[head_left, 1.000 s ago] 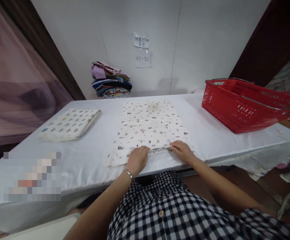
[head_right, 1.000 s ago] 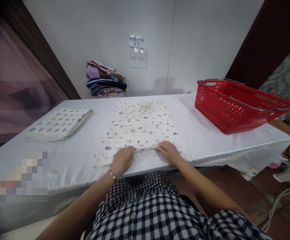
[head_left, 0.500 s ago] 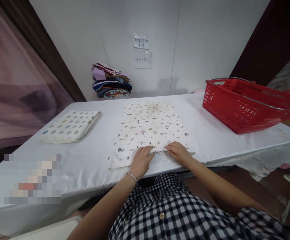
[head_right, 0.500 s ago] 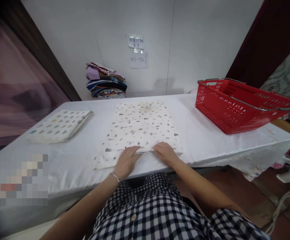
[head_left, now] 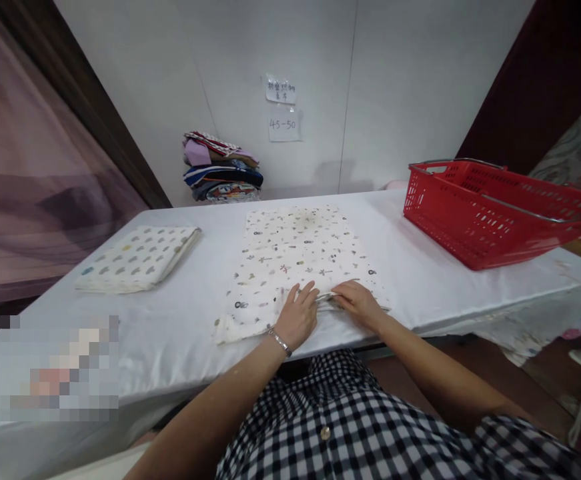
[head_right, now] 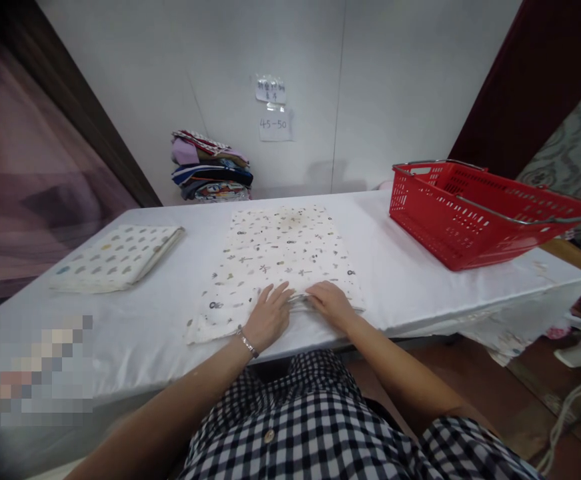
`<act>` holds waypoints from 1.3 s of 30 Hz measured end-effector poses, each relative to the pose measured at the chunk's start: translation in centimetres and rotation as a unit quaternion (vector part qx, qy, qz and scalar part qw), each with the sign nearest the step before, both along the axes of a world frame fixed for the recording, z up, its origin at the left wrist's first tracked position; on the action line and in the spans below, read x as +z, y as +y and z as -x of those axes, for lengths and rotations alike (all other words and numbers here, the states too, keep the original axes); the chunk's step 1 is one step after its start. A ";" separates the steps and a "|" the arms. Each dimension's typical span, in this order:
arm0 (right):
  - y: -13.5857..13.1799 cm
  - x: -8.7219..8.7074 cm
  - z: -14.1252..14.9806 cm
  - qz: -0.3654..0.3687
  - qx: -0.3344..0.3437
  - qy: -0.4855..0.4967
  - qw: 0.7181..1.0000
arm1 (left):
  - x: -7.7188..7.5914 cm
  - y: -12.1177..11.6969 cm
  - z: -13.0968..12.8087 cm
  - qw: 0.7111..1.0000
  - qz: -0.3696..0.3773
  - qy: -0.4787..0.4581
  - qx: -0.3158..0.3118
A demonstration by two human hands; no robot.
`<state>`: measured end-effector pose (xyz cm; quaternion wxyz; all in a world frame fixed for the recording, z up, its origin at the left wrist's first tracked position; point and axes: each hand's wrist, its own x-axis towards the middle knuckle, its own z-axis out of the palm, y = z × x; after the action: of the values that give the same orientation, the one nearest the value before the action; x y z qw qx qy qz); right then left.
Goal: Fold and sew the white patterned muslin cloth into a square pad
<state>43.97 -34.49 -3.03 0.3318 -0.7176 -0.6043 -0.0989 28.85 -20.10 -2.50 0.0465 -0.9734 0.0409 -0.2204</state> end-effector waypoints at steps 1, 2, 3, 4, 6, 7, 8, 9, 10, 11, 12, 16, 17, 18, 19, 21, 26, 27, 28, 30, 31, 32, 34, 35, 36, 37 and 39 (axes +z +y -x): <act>-0.1 0.2 0.0 -0.013 -0.005 -0.004 1.000 | 0.3 -0.2 0.4 1.000 0.003 -0.002 -0.007; -0.2 0.3 0.0 -0.021 -0.007 -0.010 1.000 | 0.6 -0.4 0.8 1.000 0.007 -0.004 -0.011; -0.3 0.4 0.1 -0.023 -0.003 -0.016 1.000 | 0.8 -0.5 1.2 1.000 0.011 -0.006 -0.013; -0.4 0.3 0.1 -0.015 0.006 -0.022 1.000 | 0.8 -0.7 1.6 1.000 0.014 -0.008 -0.013; -0.7 0.0 0.4 0.018 0.038 -0.031 0.999 | 0.6 -0.8 2.2 1.000 0.020 -0.004 -0.014; -0.8 -0.3 0.5 0.036 0.054 -0.032 0.997 | 0.5 -0.9 2.4 1.000 0.024 -0.002 -0.014; -1.0 -0.5 0.6 0.050 0.064 -0.028 0.996 | 0.3 -0.9 2.5 0.999 0.031 0.000 -0.013; -1.1 -0.7 0.8 0.058 0.067 -0.021 0.996 | 0.2 -0.8 2.5 0.999 0.039 -0.001 -0.009; -1.2 -0.8 0.9 0.059 0.067 -0.013 0.996 | 0.1 -0.8 2.5 0.999 0.049 -0.004 -0.005; -1.3 -0.9 0.9 0.053 0.064 -0.004 0.997 | 0.1 -0.8 2.5 0.998 0.059 -0.010 0.000; -1.4 -0.8 0.9 0.043 0.059 0.004 0.997 | 0.1 -0.8 2.4 0.998 0.068 -0.014 0.004; -1.4 0.0 0.9 -0.017 0.024 0.023 0.999 | 0.0 -1.1 2.4 0.997 0.081 -0.003 -0.002; -1.3 0.2 0.8 -0.031 0.013 0.021 0.999 | 0.0 -1.2 2.5 0.997 0.080 0.004 -0.009; -1.3 0.3 0.8 -0.038 0.007 0.014 0.999 | 0.1 -1.2 2.5 0.997 0.079 0.010 -0.016; -1.3 0.3 0.9 -0.037 0.008 0.001 0.999 | 0.1 -1.3 2.6 0.997 0.080 0.012 -0.020; -1.3 0.0 1.0 -0.012 0.035 -0.027 0.999 | 0.4 -1.2 2.7 0.996 0.092 0.005 -0.015; -1.8 -1.0 1.6 0.016 0.057 -0.035 0.998 | 1.2 -0.9 2.6 0.987 0.156 -0.028 0.019; -2.0 -1.0 1.7 0.016 0.057 -0.034 0.998 | 1.2 -0.8 2.6 0.986 0.163 -0.029 0.021; -2.1 -1.0 1.8 0.019 0.059 -0.036 0.997 | 1.2 -0.8 2.6 0.985 0.168 -0.029 0.024; -2.3 -1.0 2.1 0.031 0.065 -0.048 0.996 | 1.0 -0.8 2.6 0.984 0.172 -0.032 0.029; -2.4 -1.1 2.2 0.037 0.064 -0.058 0.996 | 0.9 -0.8 2.6 0.984 0.172 -0.037 0.031; -2.5 -1.2 2.3 0.040 0.061 -0.068 0.995 | 0.8 -0.8 2.6 0.983 0.173 -0.043 0.032; -2.5 -1.7 2.3 0.038 0.045 -0.088 0.994 | 0.6 -0.9 2.5 0.983 0.174 -0.056 0.030; -2.4 -1.9 2.3 0.032 0.032 -0.097 0.994 | 0.4 -0.9 2.5 0.982 0.174 -0.063 0.027; -2.3 -2.1 2.3 0.022 0.017 -0.106 0.994 | 0.3 -0.9 2.5 0.982 0.172 -0.069 0.023; -2.2 -2.3 2.2 0.013 0.004 -0.115 0.993 | 0.3 -1.0 2.5 0.982 0.170 -0.076 0.020; -2.1 -2.5 2.1 -0.004 -0.011 -0.134 0.991 | 0.2 -1.0 2.5 0.982 0.166 -0.091 0.019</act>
<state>41.84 -36.56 -5.56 0.2496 -0.7033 -0.6347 -0.2005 26.34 -21.05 -2.27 -0.1085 -0.9442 -0.0191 -0.3104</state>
